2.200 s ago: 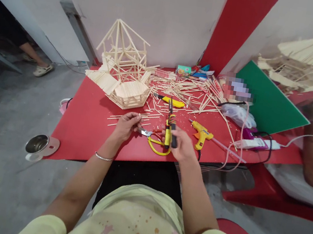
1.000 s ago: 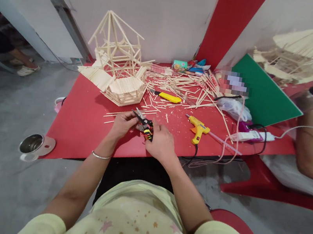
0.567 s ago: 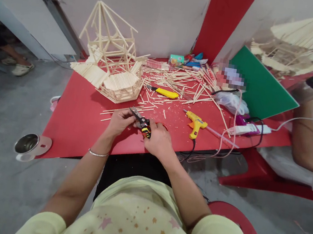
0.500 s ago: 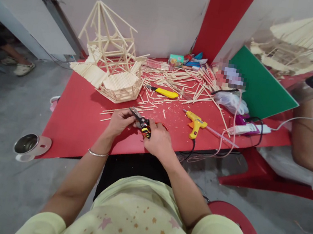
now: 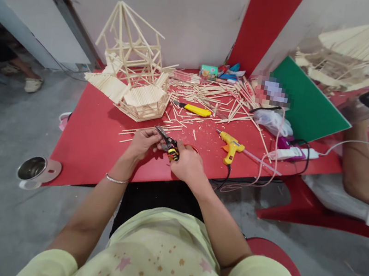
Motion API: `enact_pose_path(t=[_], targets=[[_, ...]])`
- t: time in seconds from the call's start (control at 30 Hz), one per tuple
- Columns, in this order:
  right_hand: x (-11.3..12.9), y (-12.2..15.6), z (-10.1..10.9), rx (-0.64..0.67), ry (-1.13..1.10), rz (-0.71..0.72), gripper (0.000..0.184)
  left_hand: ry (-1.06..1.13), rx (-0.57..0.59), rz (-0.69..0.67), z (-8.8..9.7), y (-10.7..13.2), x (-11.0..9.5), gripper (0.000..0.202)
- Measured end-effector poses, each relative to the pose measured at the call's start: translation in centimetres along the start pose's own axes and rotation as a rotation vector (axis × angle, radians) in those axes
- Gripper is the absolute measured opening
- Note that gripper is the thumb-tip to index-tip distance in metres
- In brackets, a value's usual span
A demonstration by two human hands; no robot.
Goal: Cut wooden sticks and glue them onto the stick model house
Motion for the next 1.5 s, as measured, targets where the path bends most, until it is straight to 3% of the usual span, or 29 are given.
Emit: enact_pose_path(t=[0.23, 0.43, 0.57, 0.73, 0.97, 1.17, 1.3, 1.5], targets=[[-0.3, -0.5, -0.2, 0.007, 0.025, -0.085, 0.042, 0.082, 0.023, 0.063, 0.2, -0.2, 0.5, 0.032], [-0.4, -1.6, 0.1, -0.073, 0.155, -0.143, 0.072, 0.128, -0.017, 0.046, 0.6, 0.2, -0.3, 0.033], [1.2, -1.5, 0.8, -0.170, 0.165, -0.016, 0.067, 0.190, -0.043, 0.065, 0.9, 1.1, -1.1, 0.031], [4.7, -1.4, 3.5, -0.405, -0.158, 0.273, 0.038, 0.353, -0.001, 0.185, 0.4, 2.6, -1.6, 0.031], [7.8, -3.5, 4.3, -0.434, -0.341, 0.475, 0.024, 0.340, -0.011, 0.198, 1.7, 3.9, -3.5, 0.029], [9.9, -4.3, 4.2, -0.543, -0.279, 0.540, 0.026, 0.328, -0.158, 0.061, 3.2, 3.9, -6.4, 0.032], [10.8, -4.8, 3.8, -0.574, -0.268, 0.552, 0.026, 0.438, -0.167, 0.074, 3.5, 3.4, -7.0, 0.036], [11.5, -6.0, 4.0, -0.622, -0.301, 0.519, 0.023, 0.406, -0.193, -0.008, 4.6, 2.3, -7.9, 0.032]])
Point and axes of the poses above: each hand's wrist, its own y-axis away from the middle knuckle, its own z-axis out of the back of the hand, x = y × z, the point moved 7 cm from there along -y, towards the middle knuckle, and after that the axes turned 4 degrees about -x, right-handed, at the moved point
